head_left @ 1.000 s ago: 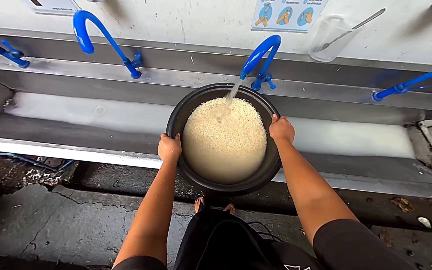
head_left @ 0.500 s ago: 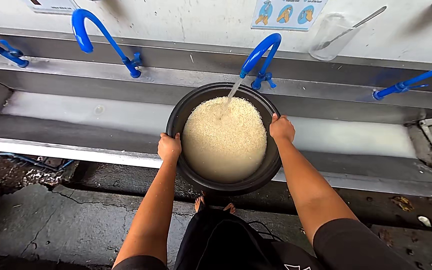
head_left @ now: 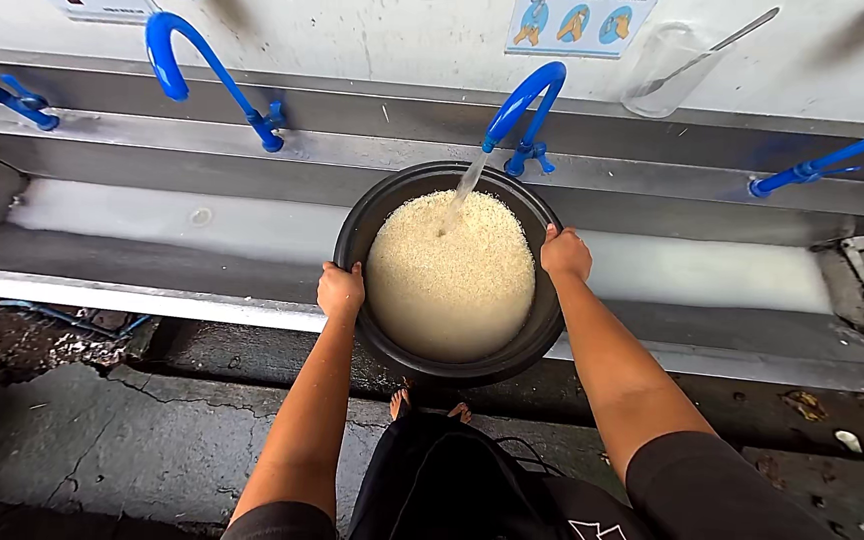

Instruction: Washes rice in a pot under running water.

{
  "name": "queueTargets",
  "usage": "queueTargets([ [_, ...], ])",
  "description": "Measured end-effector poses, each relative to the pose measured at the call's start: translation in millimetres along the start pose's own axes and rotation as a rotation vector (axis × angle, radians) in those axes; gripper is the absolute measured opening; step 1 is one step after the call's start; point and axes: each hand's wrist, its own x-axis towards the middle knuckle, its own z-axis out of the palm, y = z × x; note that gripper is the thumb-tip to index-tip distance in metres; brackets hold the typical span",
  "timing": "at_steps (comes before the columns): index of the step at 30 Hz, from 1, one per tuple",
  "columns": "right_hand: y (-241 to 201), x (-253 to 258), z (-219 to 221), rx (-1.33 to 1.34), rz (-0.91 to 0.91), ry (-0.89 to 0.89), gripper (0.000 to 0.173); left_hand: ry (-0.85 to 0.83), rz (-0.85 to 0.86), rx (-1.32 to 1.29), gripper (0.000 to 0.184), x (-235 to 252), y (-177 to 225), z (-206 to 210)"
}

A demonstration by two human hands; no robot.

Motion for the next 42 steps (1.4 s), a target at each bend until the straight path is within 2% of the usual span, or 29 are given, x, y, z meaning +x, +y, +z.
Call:
queueTargets([
  [42,-1.3,-0.8,-1.1,-0.006,0.011,0.003,0.064,0.006,0.005,-0.008,0.055,0.1,0.1,0.3],
])
